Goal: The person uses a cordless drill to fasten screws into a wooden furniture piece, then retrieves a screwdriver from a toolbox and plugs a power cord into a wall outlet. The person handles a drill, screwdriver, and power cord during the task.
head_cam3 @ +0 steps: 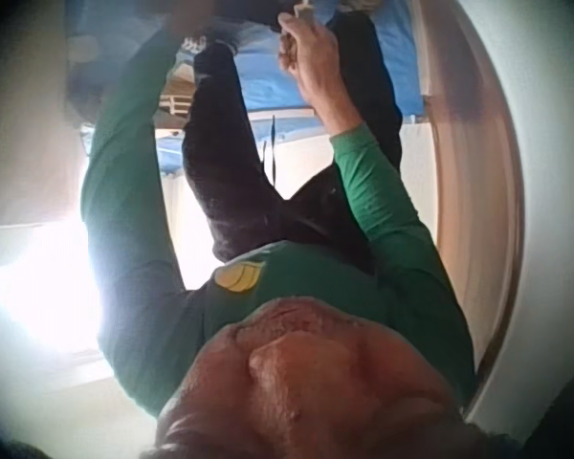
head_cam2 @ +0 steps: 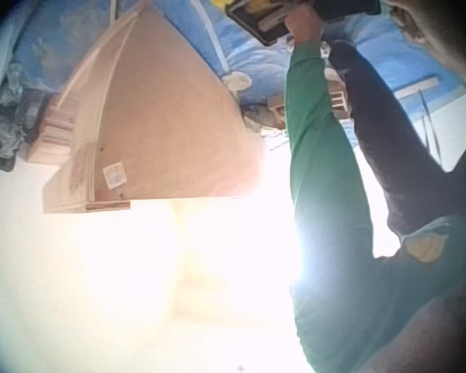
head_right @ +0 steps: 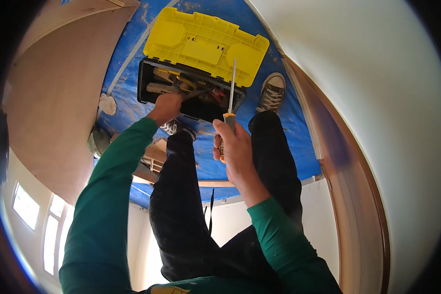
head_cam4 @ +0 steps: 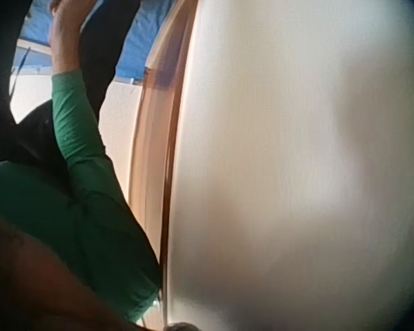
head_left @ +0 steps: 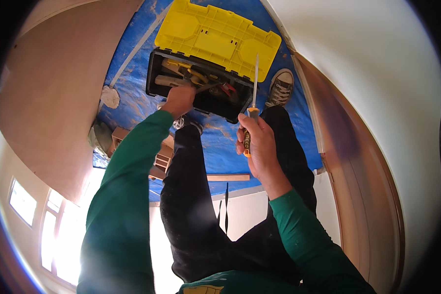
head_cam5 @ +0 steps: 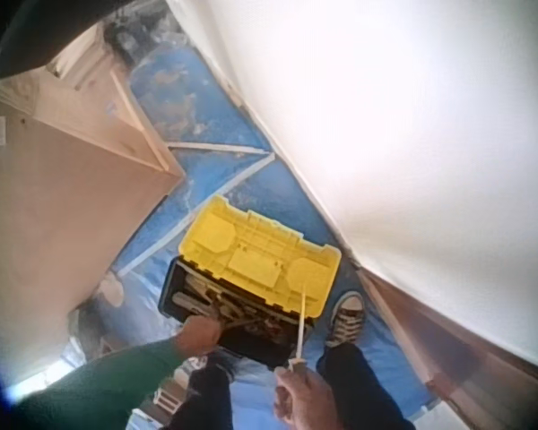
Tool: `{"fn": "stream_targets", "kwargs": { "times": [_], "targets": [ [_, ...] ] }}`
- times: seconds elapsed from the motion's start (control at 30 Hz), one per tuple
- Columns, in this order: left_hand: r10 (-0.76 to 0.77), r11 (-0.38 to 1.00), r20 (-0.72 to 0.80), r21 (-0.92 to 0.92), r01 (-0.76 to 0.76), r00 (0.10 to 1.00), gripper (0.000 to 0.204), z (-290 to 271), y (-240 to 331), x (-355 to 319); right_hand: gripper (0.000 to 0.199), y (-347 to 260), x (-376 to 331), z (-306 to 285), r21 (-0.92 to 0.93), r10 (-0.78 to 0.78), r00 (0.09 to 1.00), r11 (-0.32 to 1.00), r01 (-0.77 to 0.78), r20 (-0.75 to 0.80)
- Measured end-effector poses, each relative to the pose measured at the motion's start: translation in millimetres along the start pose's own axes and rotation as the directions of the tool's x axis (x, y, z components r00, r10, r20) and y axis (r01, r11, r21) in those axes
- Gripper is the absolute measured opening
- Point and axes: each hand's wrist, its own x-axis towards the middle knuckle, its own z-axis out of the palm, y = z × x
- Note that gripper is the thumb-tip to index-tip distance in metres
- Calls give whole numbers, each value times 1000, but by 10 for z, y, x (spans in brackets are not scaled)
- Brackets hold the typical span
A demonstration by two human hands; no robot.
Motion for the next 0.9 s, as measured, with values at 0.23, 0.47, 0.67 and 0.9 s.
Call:
{"fn": "stream_targets", "kwargs": {
  "times": [0.23,0.47,0.67,0.9],
  "targets": [
    [153,988,-154,31,-150,976,28,36,-62,-286,25,26,-9,34,-23,36,999,999,-36,2],
    [147,987,-222,97,-129,964,23,61,572,199,26,85,36,76,-68,26,999,997,-25,18],
    [-3,1000,-215,-23,-2,977,25,189,289,427,26,132,46,91,-104,50,999,993,-49,9],
    [-6,1000,3,-5,6,1000,27,-36,377,407,26,120,24,123,-95,83,996,992,-81,21]
  ]
}}
